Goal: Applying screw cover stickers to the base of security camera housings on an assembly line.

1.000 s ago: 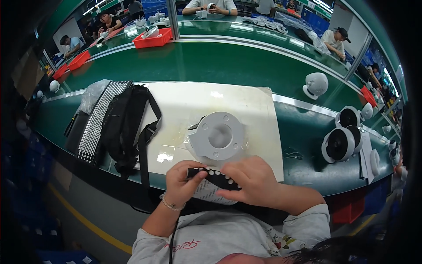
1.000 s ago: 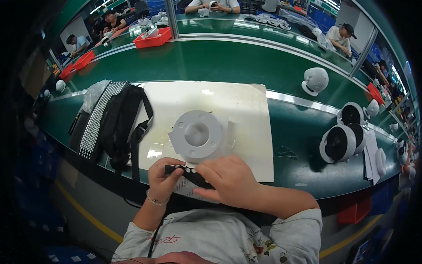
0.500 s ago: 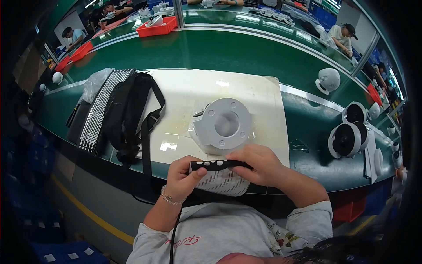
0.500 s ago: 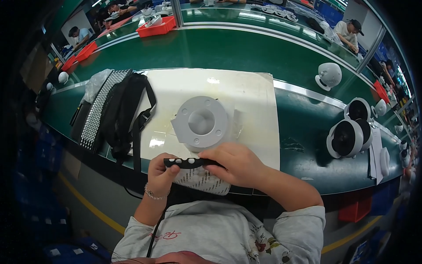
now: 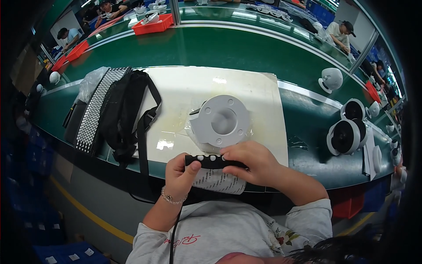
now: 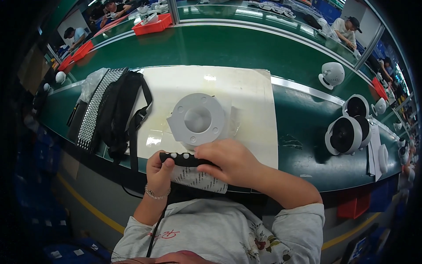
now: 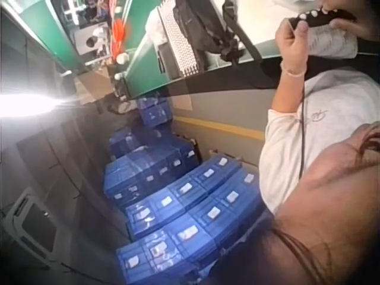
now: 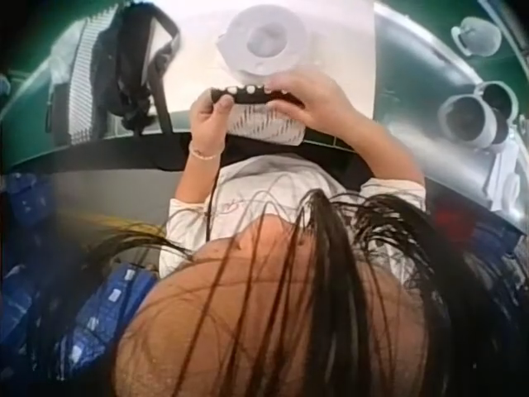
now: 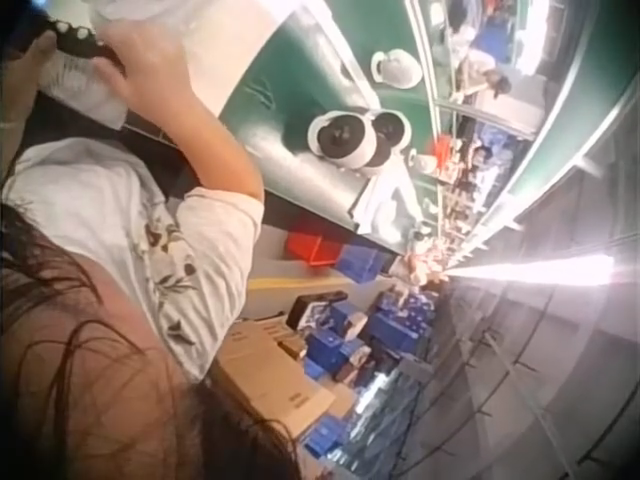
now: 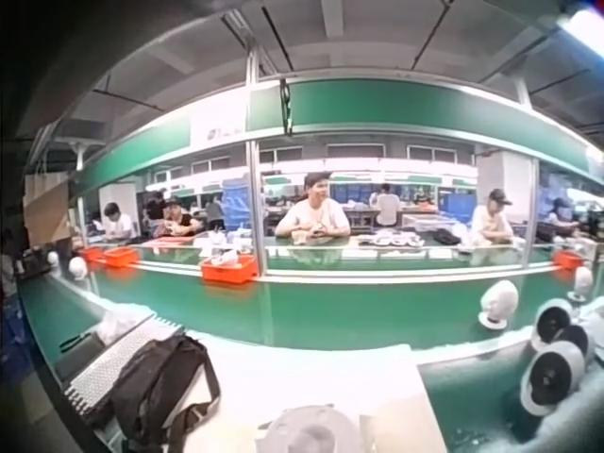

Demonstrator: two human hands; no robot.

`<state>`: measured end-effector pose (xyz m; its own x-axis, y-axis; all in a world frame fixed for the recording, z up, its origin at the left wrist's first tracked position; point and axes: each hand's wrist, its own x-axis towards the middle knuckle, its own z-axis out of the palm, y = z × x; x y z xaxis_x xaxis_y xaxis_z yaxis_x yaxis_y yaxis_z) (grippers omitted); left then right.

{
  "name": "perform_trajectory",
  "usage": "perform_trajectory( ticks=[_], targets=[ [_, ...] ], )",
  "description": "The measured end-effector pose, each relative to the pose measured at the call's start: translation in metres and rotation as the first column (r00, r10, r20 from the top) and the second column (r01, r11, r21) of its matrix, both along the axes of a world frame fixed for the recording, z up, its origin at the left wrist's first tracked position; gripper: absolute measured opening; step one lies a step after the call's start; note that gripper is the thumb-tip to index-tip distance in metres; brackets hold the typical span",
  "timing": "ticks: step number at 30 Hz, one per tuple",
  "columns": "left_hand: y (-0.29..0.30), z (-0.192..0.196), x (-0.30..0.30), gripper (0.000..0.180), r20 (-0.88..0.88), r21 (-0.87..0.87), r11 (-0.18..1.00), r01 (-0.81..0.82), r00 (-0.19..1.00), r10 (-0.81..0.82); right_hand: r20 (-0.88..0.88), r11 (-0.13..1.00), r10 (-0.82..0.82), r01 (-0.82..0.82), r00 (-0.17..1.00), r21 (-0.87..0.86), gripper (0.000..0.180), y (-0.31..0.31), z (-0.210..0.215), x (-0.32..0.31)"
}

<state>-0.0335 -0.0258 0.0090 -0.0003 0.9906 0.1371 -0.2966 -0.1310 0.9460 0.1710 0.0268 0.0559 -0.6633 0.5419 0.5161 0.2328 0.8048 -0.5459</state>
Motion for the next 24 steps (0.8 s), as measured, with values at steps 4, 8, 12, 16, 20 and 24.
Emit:
perform_trajectory(
  ticks=[4, 8, 12, 16, 20, 24],
  targets=[
    [-0.002, 0.002, 0.002, 0.03, -0.04, -0.014, 1.0, 0.004, 0.999, -0.005, -0.08, 0.994, -0.013, 0.021, 0.997, 0.104, 0.038, -0.005, -0.004, 0.0],
    [0.002, 0.007, 0.007, 0.035, -0.007, 0.041, 0.998, 0.052, 0.999, -0.051, -0.115, 1.0, -0.012, 0.01, 0.993, -0.022, 0.036, -0.004, -0.006, 0.002],
    [0.001, 0.007, 0.007, 0.04, -0.045, 0.16, 0.987, -0.022, 0.999, 0.029, -0.094, 0.996, -0.013, 0.004, 0.995, -0.09, 0.033, -0.005, -0.007, 0.004],
    [0.002, -0.001, -0.003, 0.028, -0.21, 0.257, 0.966, 0.031, 0.977, 0.024, -0.084, 0.995, 0.016, -0.025, 0.996, -0.098, 0.032, -0.003, -0.008, 0.005],
    [0.005, -0.005, -0.005, 0.027, -0.258, 0.359, 0.932, 0.056, 0.965, 0.042, -0.066, 0.96, 0.025, -0.042, 0.998, -0.275, 0.035, -0.004, -0.008, 0.007],
    [0.006, -0.004, 0.0, 0.023, -0.34, 0.48, 0.877, -0.014, 0.919, 0.201, -0.021, 0.924, 0.058, -0.062, 0.998, -0.377, 0.051, -0.005, 0.004, 0.007]
  ],
)
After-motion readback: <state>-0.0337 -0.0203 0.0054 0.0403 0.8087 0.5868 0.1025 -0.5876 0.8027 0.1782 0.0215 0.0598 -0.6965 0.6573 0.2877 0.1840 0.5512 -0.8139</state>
